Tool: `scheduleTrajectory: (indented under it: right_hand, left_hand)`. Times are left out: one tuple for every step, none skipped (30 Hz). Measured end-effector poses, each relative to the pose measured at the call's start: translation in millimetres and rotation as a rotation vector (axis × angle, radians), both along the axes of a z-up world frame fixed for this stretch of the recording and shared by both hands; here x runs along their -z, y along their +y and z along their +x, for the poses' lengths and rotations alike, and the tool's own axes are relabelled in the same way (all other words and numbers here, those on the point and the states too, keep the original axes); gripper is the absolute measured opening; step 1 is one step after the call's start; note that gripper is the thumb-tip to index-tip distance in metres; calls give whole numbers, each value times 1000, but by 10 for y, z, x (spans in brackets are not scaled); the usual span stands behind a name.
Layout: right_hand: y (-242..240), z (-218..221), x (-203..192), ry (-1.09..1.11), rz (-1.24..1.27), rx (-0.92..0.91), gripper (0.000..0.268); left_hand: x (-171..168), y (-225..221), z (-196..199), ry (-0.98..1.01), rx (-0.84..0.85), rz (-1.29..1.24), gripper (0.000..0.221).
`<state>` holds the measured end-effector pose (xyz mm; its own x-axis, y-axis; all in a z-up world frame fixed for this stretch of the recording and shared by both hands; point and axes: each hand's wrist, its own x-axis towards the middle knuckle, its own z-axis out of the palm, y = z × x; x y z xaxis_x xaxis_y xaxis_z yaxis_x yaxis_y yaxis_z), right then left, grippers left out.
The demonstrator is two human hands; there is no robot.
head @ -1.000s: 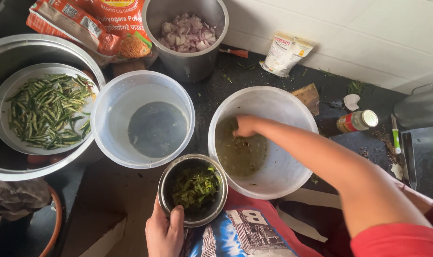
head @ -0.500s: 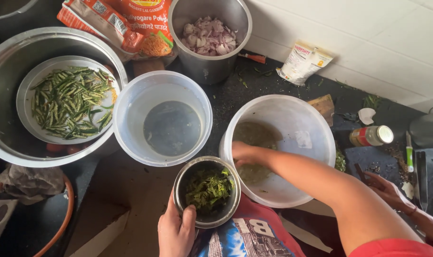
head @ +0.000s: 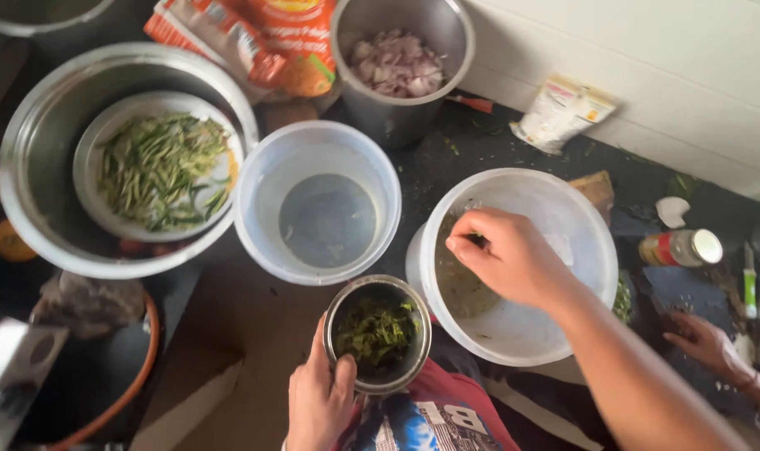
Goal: The person squeezes water out of chopped greens by hand over a bucket, pressing handfuls into a steel container, then carries the container to a blender, mounts the jar on the base, and blends the greens. They then move a pot of soaked grains and stir and pick through it by hand.
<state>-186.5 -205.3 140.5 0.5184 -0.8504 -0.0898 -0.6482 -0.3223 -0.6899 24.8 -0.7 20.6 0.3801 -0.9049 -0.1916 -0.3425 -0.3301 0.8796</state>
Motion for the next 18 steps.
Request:
scheduleTrajectory:
  right_hand:
    - [165, 66, -113, 0, 1, -30, 14]
    - [344, 118, -228, -177, -168, -85, 9]
    - [520, 151, -347, -358, -329, -148, 5]
    - [643, 229, -279, -362, -321, -187, 5]
    - [765, 295, -208, -474, -331, -293, 6]
    - [905, 353, -130, -588, -333, -399, 7]
    - [1015, 393, -31, -586, -295, -456, 7]
    - [1136, 431, 65, -523, -312, -564, 12]
    - [1208, 522, 168, -471, -357, -673, 19]
    - [1242, 529, 205, -481, -345, -731, 19]
    - [1284, 532, 241, -426, -329, -779, 23]
    - [1333, 539, 283, -370, -316, -826, 28]
    - [1368, 530, 276, -366, -297, -882, 28]
    - [1421, 538, 272, -390, -162, -869, 26]
    - [1486, 575, 256, -400, -24, -858, 25]
    - [1604, 590, 232, -384, -2, -915, 25]
    - [1672, 652, 222, -468, 27, -921, 22]
    - [1751, 709, 211, -549, 63, -925, 20]
  left_hand:
    - [-10, 27, -35, 0, -30, 1, 66]
    - [-23, 63, -74, -3, -56, 45, 67]
    - [-33, 110, -142, -2, -91, 90, 67]
    - [-63, 143, -182, 3, -130, 92, 67]
    - [-82, 198, -259, 9, -170, 51, 67]
    - [-94, 262, -328, 12, -211, 10, 66]
    - [-105, 381, -446, 27, -274, 29, 66]
    - [-120, 494, -556, 61, -336, 103, 67]
    - [-120, 523, -583, 86, -394, 153, 68]
    - [-63, 634, -664, 92, -453, 149, 68]
    - [-8, 745, -746, 123, -516, 95, 68]
    - [52, 857, -830, 150, -578, 39, 68]
    - [35, 941, -893, 166, -634, 43, 68]
    - [21, 1042, -941, 145, -676, 33, 66]
    - [0, 1157, -976, 126, -723, 25, 65]
    - [31, 1310, -1054, 145, -782, 30, 65]
    - [79, 1407, -1089, 130, -814, 48, 67]
    - [127, 1508, -1130, 117, -846, 67, 68]
